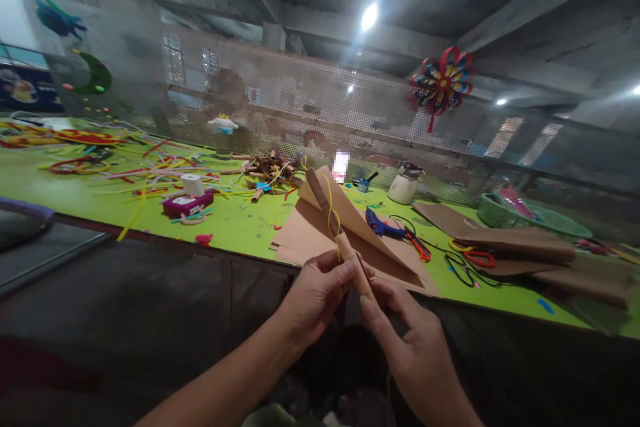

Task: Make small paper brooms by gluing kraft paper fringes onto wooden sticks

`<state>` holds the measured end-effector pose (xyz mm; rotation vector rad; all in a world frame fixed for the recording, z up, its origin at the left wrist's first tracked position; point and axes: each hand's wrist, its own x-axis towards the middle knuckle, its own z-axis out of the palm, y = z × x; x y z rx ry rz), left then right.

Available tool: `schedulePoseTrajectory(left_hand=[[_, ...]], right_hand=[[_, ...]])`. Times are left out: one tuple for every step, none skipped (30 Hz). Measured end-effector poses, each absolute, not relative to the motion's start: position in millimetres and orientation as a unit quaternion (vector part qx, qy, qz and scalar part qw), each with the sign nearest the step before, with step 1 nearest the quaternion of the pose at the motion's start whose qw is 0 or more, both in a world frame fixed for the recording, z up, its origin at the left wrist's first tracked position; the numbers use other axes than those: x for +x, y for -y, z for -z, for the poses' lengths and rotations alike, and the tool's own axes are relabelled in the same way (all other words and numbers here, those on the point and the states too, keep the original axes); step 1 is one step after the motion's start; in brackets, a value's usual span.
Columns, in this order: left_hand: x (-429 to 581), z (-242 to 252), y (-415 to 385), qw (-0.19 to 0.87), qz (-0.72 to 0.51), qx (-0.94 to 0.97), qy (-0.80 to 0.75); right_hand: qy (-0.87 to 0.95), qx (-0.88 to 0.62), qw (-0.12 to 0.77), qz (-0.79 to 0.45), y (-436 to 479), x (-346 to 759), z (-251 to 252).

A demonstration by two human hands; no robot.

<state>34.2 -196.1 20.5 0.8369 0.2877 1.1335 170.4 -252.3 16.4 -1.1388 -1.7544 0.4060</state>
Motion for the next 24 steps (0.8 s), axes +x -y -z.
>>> schedulePoseTrajectory(left_hand=[[33.9,-20.5,196.6,0.752,-0.521,0.382,-0.13],[33.7,-20.5,197.1,0.753,-0.522,0.379,-0.131],[33.5,-20.3,197.4,0.753,-0.524,0.376,-0.133],[33.5,-19.9,197.6,0.752,-0.527,0.371,-0.138],[33.6,-19.4,197.9,0.752,-0.528,0.366,-0.144],[33.8,-18.6,198.1,0.752,-0.531,0.36,-0.151],[34.0,-17.8,198.4,0.751,-0.534,0.354,-0.158],[34.3,-16.9,198.7,0.751,-0.536,0.348,-0.165],[34.6,-16.0,199.1,0.753,-0.535,0.343,-0.171],[34.8,-15.2,199.5,0.755,-0.533,0.34,-0.175],[35.0,-14.5,199.9,0.758,-0.529,0.337,-0.179],[35.0,-13.9,200.3,0.76,-0.525,0.337,-0.182],[34.9,-13.3,200.5,0.761,-0.523,0.337,-0.182],[34.6,-12.7,200.7,0.762,-0.522,0.338,-0.181],[34.3,-12.1,200.7,0.762,-0.521,0.34,-0.181],[33.8,-11.2,200.6,0.761,-0.52,0.343,-0.182],[33.3,-10.1,200.5,0.761,-0.518,0.346,-0.183],[32.8,-8.6,200.3,0.76,-0.516,0.347,-0.187],[32.4,-6.7,199.9,0.761,-0.513,0.347,-0.192],[32.3,-4.6,199.5,0.762,-0.51,0.346,-0.198],[32.3,-2.4,198.9,0.763,-0.507,0.345,-0.204],[32.7,-0.4,198.0,0.763,-0.505,0.344,-0.209],[33.1,0.9,196.7,0.764,-0.504,0.343,-0.214],[33.5,0.9,194.9,0.764,-0.502,0.343,-0.215]], right_hand=[[0.713,-0.466,0.493,-0.175,251.7,169.4,-16.8],[0.706,-0.465,0.501,-0.184,251.4,168.2,-17.5],[0.7,-0.465,0.507,-0.194,251.3,166.8,-18.1],[0.693,-0.467,0.511,-0.202,251.2,165.4,-18.5],[0.688,-0.468,0.514,-0.208,251.2,163.8,-18.3],[0.684,-0.47,0.516,-0.212,251.0,162.4,-17.7],[0.68,-0.474,0.517,-0.214,250.6,161.2,-16.6],[0.677,-0.476,0.519,-0.214,250.0,160.3,-15.2],[0.674,-0.479,0.52,-0.213,249.3,159.8,-13.9],[0.672,-0.481,0.523,-0.21,248.6,159.6,-12.6],[0.67,-0.482,0.524,-0.207,247.9,159.8,-11.7],[0.67,-0.483,0.526,-0.203,247.3,160.2,-11.1],[0.67,-0.483,0.527,-0.2,246.9,160.9,-10.8],[0.669,-0.484,0.528,-0.198,246.6,161.6,-10.8],[0.667,-0.486,0.529,-0.198,246.5,162.5,-10.9],[0.666,-0.486,0.528,-0.2,246.4,163.3,-10.9],[0.665,-0.488,0.528,-0.203,246.3,164.0,-10.7],[0.664,-0.489,0.526,-0.206,245.9,164.4,-10.1],[0.663,-0.492,0.525,-0.209,245.3,164.4,-9.1],[0.661,-0.494,0.523,-0.211,244.4,163.9,-7.8],[0.661,-0.495,0.522,-0.214,243.3,162.8,-6.2],[0.662,-0.495,0.521,-0.215,241.9,161.4,-4.7],[0.663,-0.493,0.52,-0.216,240.2,159.8,-3.4],[0.667,-0.489,0.518,-0.218,238.5,158.6,-2.9]])
